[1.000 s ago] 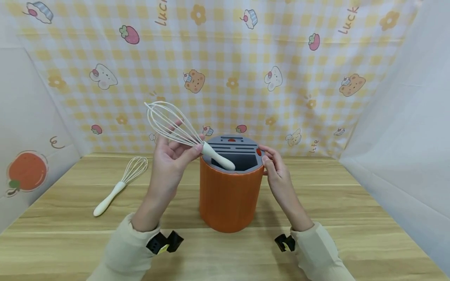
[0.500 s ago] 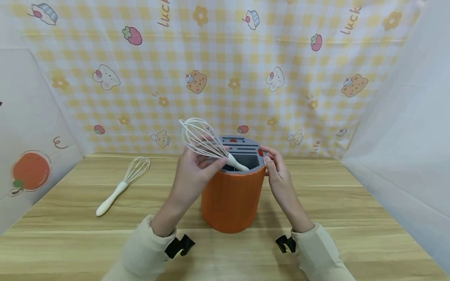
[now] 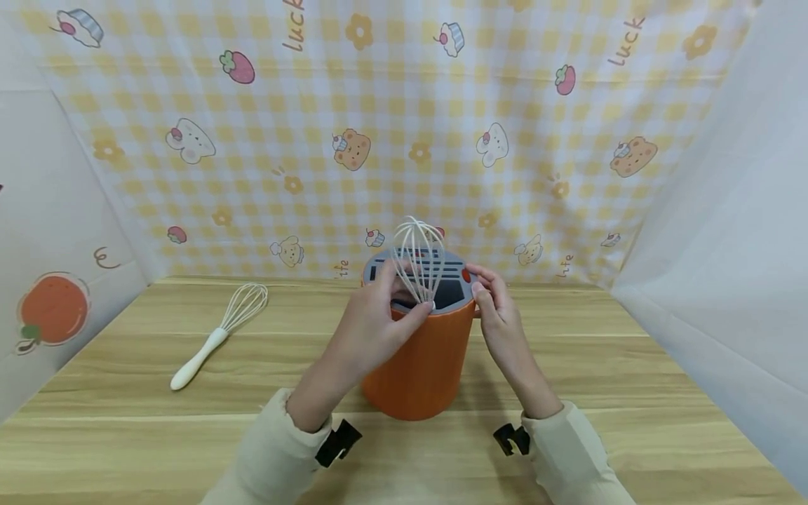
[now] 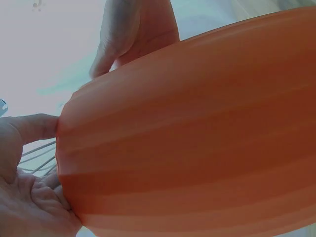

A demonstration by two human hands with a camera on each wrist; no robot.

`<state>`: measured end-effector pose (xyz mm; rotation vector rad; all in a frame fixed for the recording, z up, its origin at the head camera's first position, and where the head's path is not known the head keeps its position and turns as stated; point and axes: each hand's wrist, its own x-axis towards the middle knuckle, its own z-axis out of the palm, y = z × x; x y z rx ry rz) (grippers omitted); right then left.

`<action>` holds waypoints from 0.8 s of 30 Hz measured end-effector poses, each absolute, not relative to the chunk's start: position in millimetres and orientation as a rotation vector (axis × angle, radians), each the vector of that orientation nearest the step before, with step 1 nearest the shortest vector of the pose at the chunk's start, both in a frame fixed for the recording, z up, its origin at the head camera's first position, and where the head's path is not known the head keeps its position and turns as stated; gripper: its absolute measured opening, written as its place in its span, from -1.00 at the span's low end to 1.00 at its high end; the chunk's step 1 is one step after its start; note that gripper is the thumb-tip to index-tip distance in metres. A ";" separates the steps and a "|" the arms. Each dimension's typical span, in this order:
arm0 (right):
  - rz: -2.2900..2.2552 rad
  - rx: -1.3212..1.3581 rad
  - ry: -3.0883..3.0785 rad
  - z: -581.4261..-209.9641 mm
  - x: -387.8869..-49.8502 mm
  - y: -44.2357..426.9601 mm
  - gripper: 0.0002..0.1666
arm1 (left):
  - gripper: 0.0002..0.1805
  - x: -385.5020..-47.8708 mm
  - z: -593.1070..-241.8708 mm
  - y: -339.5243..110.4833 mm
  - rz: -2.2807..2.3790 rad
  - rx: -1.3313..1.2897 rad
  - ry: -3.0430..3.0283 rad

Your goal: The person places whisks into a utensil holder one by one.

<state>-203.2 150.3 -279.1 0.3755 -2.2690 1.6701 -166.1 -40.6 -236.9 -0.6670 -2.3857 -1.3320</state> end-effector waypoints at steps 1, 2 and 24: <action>1.669 0.375 -2.271 -279.3 -203.2 150.3 -0.57 | -0.52 -165.6 -236.3 -39.7 -1.309 -0.654 -2.401; 1.666 0.377 -2.272 -279.4 -203.4 150.2 -0.57 | -0.54 -165.2 -235.8 -38.7 -1.289 -0.642 -2.413; 1.669 0.363 -2.263 -279.1 -204.0 150.1 -0.58 | -0.53 -165.6 -236.3 -29.0 -1.135 -0.605 -2.416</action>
